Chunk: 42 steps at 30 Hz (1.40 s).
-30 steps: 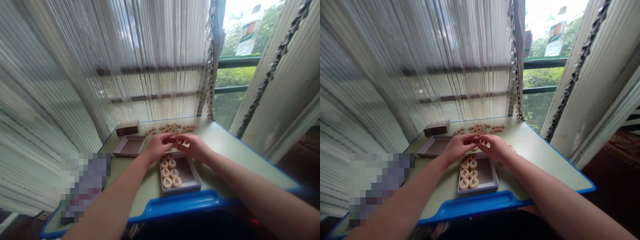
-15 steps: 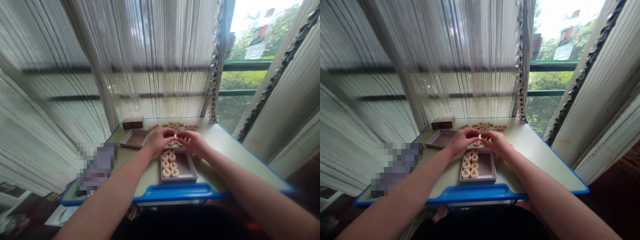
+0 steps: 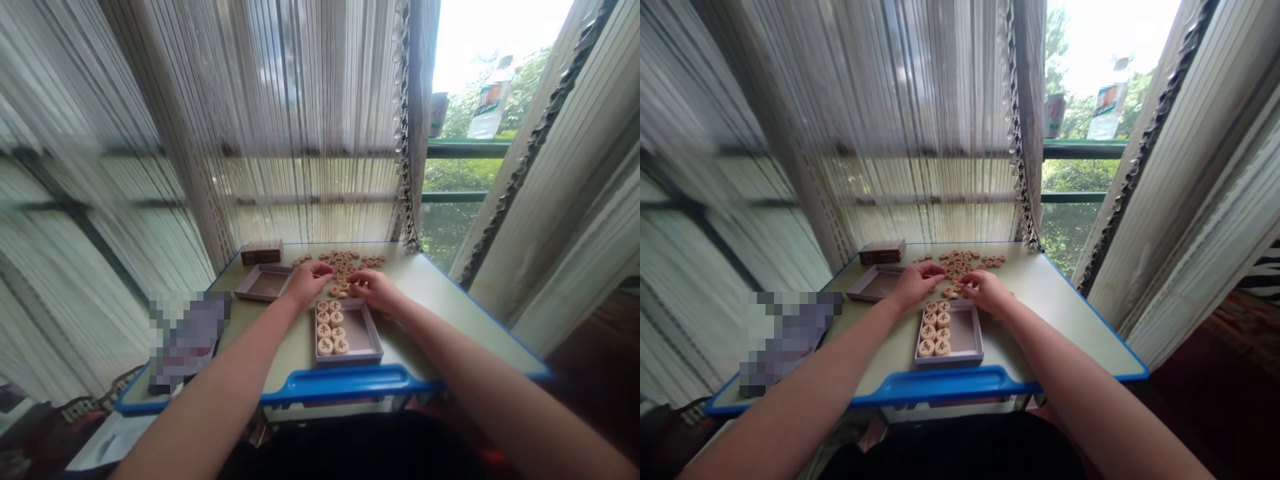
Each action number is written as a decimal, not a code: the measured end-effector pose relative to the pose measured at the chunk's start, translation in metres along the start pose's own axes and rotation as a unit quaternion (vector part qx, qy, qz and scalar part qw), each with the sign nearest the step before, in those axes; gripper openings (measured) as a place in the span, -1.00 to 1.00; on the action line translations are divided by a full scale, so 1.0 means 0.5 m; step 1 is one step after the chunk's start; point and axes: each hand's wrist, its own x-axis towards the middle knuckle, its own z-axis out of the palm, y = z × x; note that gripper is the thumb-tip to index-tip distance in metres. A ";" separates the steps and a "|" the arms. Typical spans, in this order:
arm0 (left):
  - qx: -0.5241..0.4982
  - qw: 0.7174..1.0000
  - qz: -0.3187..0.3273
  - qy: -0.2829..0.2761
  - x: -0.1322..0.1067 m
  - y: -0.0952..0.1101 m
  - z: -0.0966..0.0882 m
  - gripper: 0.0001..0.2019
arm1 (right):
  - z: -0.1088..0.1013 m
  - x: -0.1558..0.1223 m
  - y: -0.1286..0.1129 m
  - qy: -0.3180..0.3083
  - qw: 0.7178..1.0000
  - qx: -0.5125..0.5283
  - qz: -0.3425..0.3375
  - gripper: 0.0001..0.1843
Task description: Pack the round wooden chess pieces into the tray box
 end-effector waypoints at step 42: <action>0.322 0.941 0.105 -0.020 -0.002 -0.012 -0.038 -0.68 | -0.030 -0.003 0.018 -0.068 0.984 -0.156 0.045 -0.78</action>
